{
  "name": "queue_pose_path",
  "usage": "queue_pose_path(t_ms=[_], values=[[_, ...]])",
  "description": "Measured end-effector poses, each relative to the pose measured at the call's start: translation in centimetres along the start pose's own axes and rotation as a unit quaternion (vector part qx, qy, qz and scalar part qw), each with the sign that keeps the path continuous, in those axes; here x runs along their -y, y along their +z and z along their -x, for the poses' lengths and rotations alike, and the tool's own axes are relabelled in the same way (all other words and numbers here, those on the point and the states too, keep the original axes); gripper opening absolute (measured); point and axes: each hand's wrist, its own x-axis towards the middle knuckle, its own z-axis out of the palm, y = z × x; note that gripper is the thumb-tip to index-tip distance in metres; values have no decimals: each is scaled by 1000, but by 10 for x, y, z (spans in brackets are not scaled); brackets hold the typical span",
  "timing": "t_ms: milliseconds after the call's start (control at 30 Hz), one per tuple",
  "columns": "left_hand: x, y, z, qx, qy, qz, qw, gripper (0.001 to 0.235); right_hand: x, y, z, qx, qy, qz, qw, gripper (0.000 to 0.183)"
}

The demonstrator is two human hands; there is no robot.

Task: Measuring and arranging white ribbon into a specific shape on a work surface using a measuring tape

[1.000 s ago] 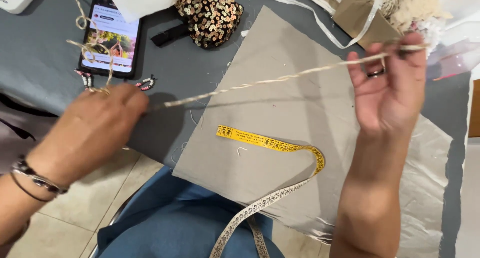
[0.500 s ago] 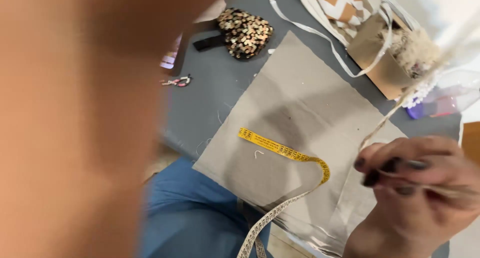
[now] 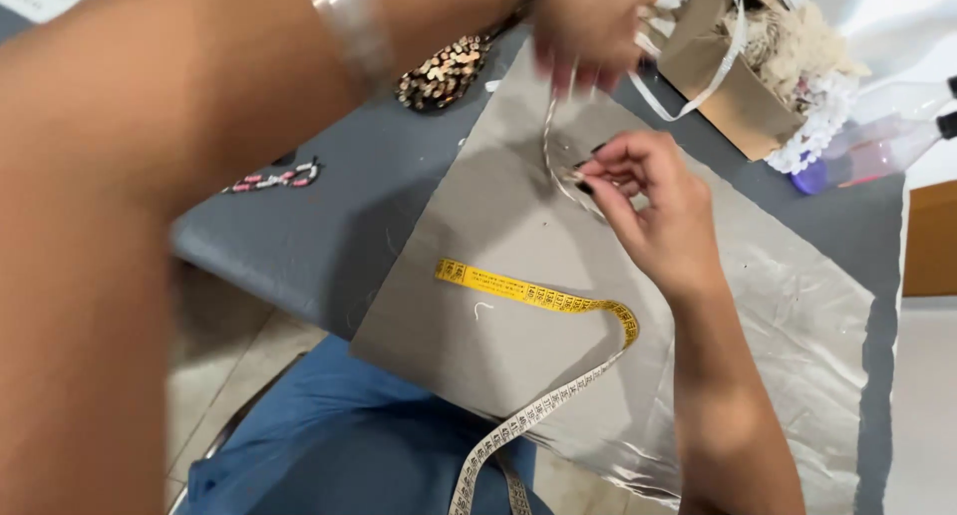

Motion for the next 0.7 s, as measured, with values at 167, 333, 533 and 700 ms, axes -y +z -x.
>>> queue_pose_path(t_ms=[167, 333, 533, 700], values=[[10, 69, 70, -58, 57, 99, 992, 49, 4, 0, -18, 49, 1, -32, 998, 11], [45, 97, 74, -220, 135, 80, 963, 17, 23, 1, -41, 75, 21, -19, 997, 18], [58, 117, 95, -364, 186, 42, 912, 7, 12, -10, -61, 135, 13, -105, 985, 7], [82, 151, 106, -391, 124, 34, 911, 11, -70, -33, -62, 209, 115, -154, 959, 10]])
